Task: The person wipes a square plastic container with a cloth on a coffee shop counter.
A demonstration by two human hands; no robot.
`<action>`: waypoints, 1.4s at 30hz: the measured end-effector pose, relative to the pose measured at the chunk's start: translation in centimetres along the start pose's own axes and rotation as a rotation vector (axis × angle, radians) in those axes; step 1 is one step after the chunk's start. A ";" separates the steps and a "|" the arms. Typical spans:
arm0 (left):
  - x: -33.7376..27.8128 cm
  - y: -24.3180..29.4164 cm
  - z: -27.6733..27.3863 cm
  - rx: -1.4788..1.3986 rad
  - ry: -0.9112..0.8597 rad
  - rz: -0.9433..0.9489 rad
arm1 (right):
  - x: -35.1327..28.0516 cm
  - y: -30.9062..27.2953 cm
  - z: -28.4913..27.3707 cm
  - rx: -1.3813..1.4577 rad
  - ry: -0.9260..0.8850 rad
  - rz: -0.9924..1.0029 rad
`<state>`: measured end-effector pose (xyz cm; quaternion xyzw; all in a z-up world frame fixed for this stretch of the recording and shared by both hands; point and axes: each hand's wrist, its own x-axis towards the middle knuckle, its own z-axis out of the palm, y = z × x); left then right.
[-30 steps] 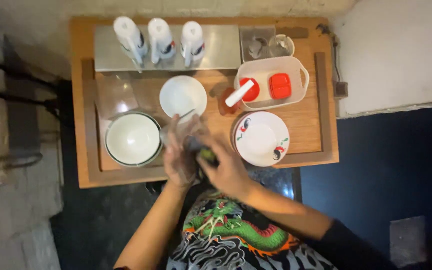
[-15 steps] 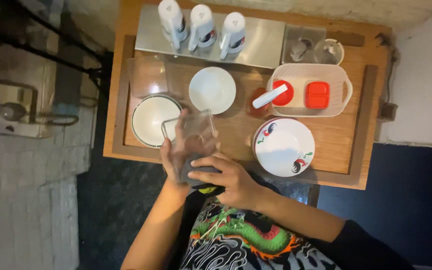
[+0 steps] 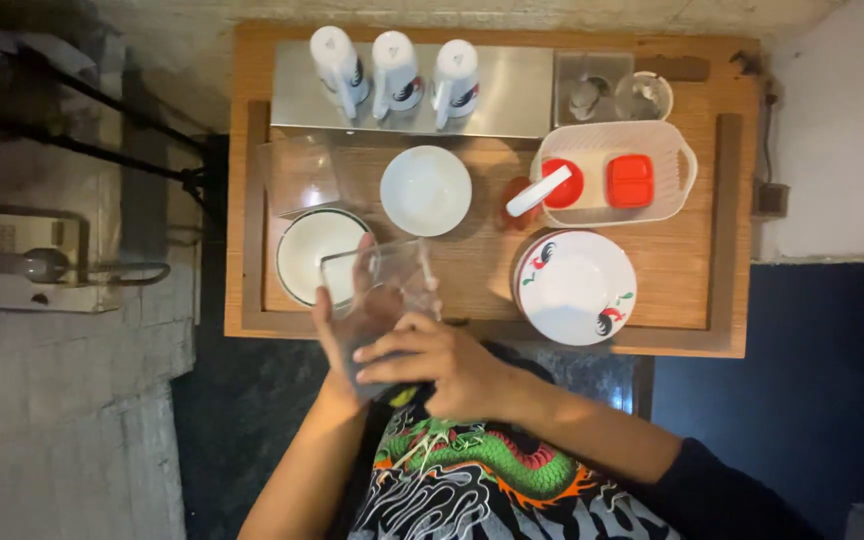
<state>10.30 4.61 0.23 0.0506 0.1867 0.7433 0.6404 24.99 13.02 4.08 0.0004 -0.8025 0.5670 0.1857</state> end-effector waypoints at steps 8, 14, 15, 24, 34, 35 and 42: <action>-0.8 1.8 -3.8 0.135 0.089 -0.145 | 6.1 0.7 -0.1 -0.503 0.386 -0.108; 0.5 7.0 -3.4 0.372 -0.004 0.083 | 8.5 0.8 1.9 -0.537 0.514 0.166; -0.1 7.4 -4.4 0.516 0.020 0.127 | 8.6 1.0 2.9 -0.409 0.537 0.238; 0.7 10.5 -6.4 0.398 0.068 0.329 | 10.5 -2.5 8.1 -0.311 0.221 0.505; -0.2 12.6 -7.2 0.118 -0.109 0.165 | 12.5 2.0 8.6 -0.431 0.496 0.416; -0.1 12.5 -7.3 0.160 -0.117 0.145 | 13.0 2.5 8.5 -0.553 0.550 0.343; 0.9 14.4 -6.3 0.420 -0.168 0.058 | 13.3 1.9 9.9 -0.635 0.718 0.375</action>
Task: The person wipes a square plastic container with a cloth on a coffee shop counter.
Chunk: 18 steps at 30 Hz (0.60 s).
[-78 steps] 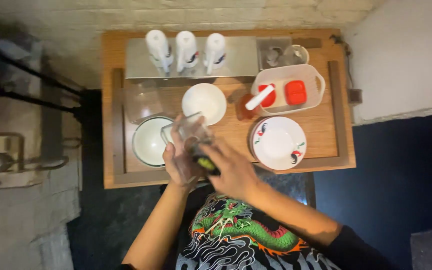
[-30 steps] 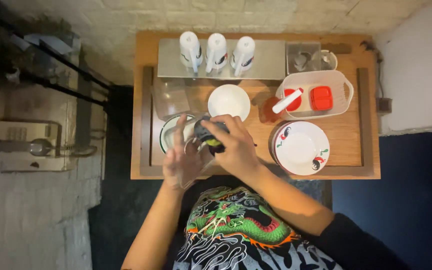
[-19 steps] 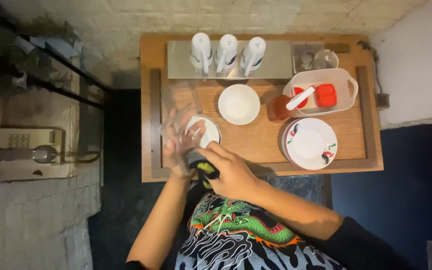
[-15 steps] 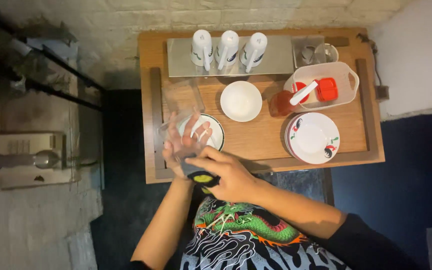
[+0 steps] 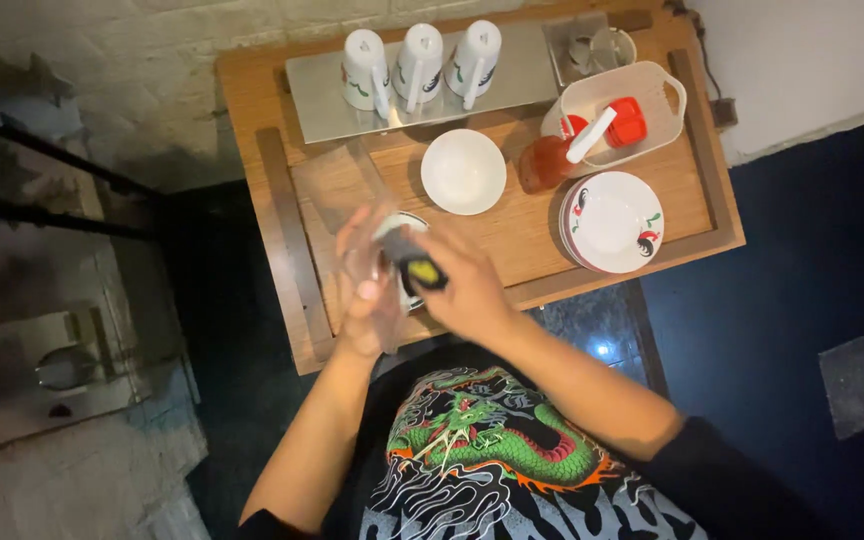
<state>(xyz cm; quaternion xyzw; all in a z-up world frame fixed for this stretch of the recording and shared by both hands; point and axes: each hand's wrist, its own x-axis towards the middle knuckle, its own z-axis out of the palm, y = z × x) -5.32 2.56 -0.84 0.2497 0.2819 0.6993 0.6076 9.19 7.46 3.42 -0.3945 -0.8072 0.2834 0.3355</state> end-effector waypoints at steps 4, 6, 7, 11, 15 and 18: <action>-0.3 -1.3 -1.1 0.014 0.138 0.097 | -1.6 0.8 -0.3 0.119 -0.270 0.130; -1.0 -2.3 -0.6 -0.006 0.114 0.046 | -1.2 2.5 -0.2 0.307 -0.373 0.237; -1.4 -2.4 0.0 -0.008 0.116 0.040 | -0.6 2.2 -0.2 0.307 -0.374 0.243; -1.4 -3.1 1.0 -0.143 0.087 0.014 | 0.8 0.7 -0.6 0.196 -0.059 0.177; -0.3 -2.1 -1.3 -0.134 0.126 0.172 | -1.5 -0.4 0.2 0.078 -0.150 0.042; -0.5 -1.8 -2.1 -0.082 0.117 0.172 | -2.7 -1.2 0.2 0.378 -0.205 0.155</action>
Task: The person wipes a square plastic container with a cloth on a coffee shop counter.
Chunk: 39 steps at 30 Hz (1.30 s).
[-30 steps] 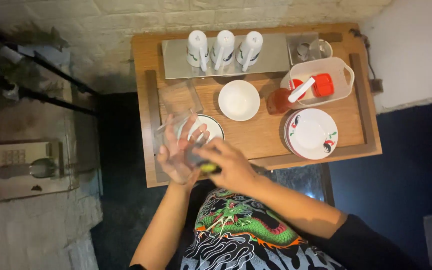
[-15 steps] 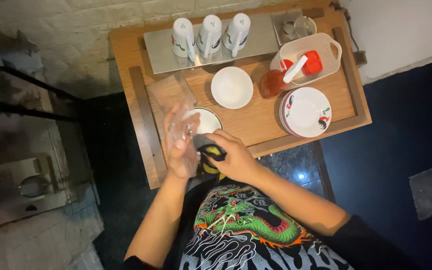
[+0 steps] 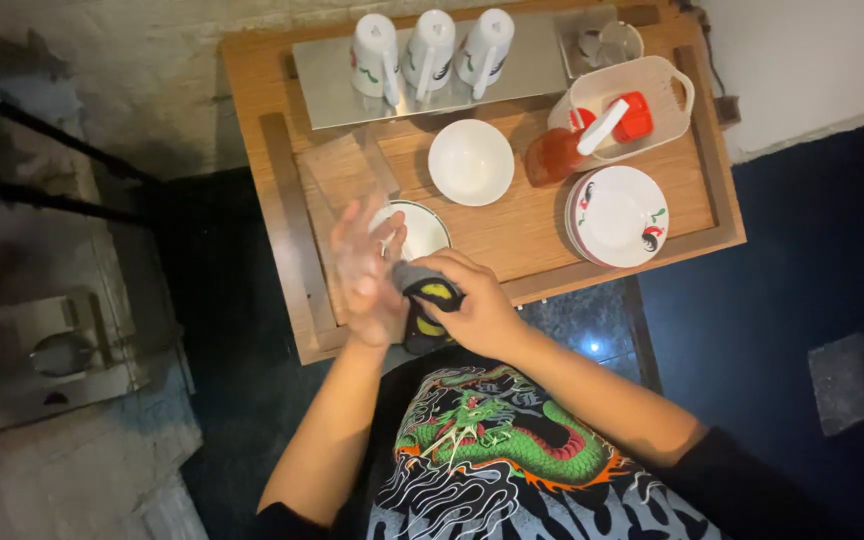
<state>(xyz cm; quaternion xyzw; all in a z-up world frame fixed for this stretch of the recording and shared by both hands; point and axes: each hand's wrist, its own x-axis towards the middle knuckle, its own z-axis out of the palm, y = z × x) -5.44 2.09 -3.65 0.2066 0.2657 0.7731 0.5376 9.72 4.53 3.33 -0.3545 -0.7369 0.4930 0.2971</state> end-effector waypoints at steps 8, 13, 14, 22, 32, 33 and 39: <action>-1.0 -0.9 0.6 -0.057 0.170 0.006 | 0.4 -0.4 0.4 -0.028 -0.129 -0.039; -1.5 -2.7 -1.4 0.045 0.136 0.102 | 0.6 1.1 0.7 -0.152 -0.014 0.018; -1.5 -2.5 -1.8 0.121 0.158 0.103 | 0.1 0.0 0.9 -0.130 -0.035 0.021; -2.8 -1.6 -1.6 0.104 0.141 0.108 | -0.8 2.6 1.2 -0.030 -0.142 -0.056; -3.4 -2.6 -3.1 0.214 0.096 0.117 | -0.8 2.2 1.5 -0.010 -0.175 0.017; -3.8 -2.7 -3.2 0.272 0.037 0.115 | -0.5 3.1 1.8 -0.059 -0.087 0.069; -3.2 -2.6 -5.5 0.161 0.219 0.101 | -1.1 -1.0 2.3 0.055 -0.288 0.123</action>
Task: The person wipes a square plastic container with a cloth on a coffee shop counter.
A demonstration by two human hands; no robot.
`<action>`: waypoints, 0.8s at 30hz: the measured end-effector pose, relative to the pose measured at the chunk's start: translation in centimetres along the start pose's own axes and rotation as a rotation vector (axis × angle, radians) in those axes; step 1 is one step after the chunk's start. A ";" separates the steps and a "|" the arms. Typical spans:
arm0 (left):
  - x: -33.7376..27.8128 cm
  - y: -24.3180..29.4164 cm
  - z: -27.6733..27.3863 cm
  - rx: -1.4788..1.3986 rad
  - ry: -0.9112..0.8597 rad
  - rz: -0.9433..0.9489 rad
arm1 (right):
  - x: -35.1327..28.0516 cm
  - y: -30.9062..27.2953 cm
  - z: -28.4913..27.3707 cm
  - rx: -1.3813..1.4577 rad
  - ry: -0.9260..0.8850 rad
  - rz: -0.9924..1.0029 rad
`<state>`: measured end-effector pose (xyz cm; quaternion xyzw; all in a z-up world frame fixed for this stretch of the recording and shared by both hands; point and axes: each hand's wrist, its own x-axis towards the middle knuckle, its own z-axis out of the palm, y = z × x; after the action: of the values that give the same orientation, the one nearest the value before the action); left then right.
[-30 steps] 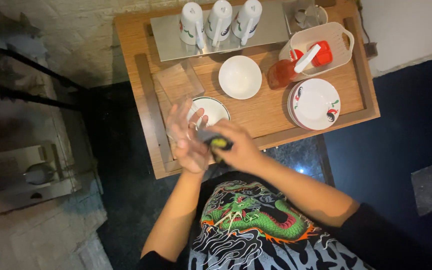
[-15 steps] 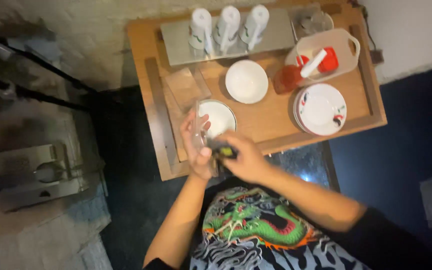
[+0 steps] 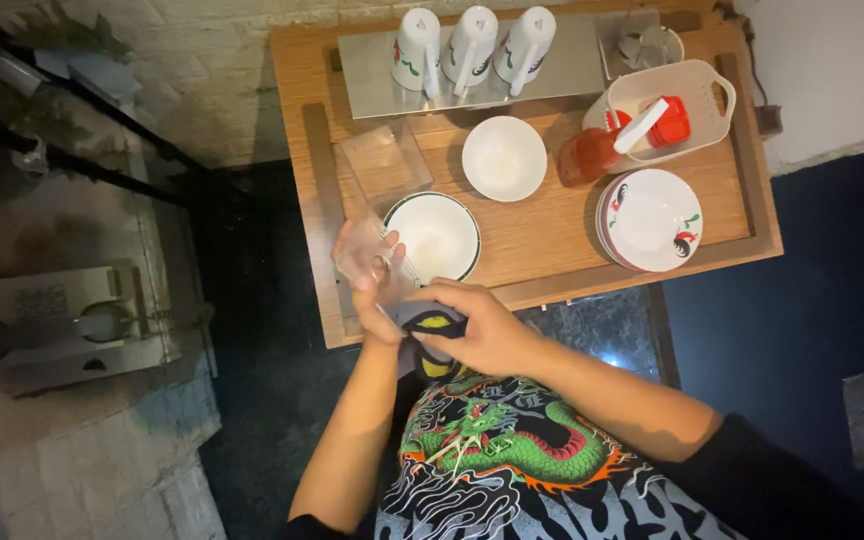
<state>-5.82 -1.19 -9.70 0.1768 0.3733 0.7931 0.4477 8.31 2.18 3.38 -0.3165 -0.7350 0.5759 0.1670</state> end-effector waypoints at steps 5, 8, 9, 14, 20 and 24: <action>-1.4 0.1 1.4 -0.135 -0.034 0.029 | 2.5 5.3 0.7 0.191 0.117 -0.060; -2.1 0.7 2.3 -0.060 -0.169 0.047 | 4.0 5.7 1.0 0.267 0.349 0.000; -2.6 1.2 2.6 0.032 -0.231 -0.034 | 4.2 5.5 1.1 0.329 0.423 0.039; -2.1 2.8 3.4 0.066 -0.238 -0.096 | 2.1 1.4 0.6 0.208 0.422 -0.095; -2.8 3.7 5.2 -0.198 -0.257 -0.247 | 3.0 2.8 -1.2 0.063 0.327 -0.239; -2.9 2.0 3.7 -0.215 -0.272 -0.260 | 3.6 3.7 -0.2 0.100 0.470 -0.021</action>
<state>-3.16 -2.68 -5.67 0.1836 0.2424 0.7327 0.6089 6.81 5.20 -0.52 -0.4258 -0.6496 0.5203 0.3550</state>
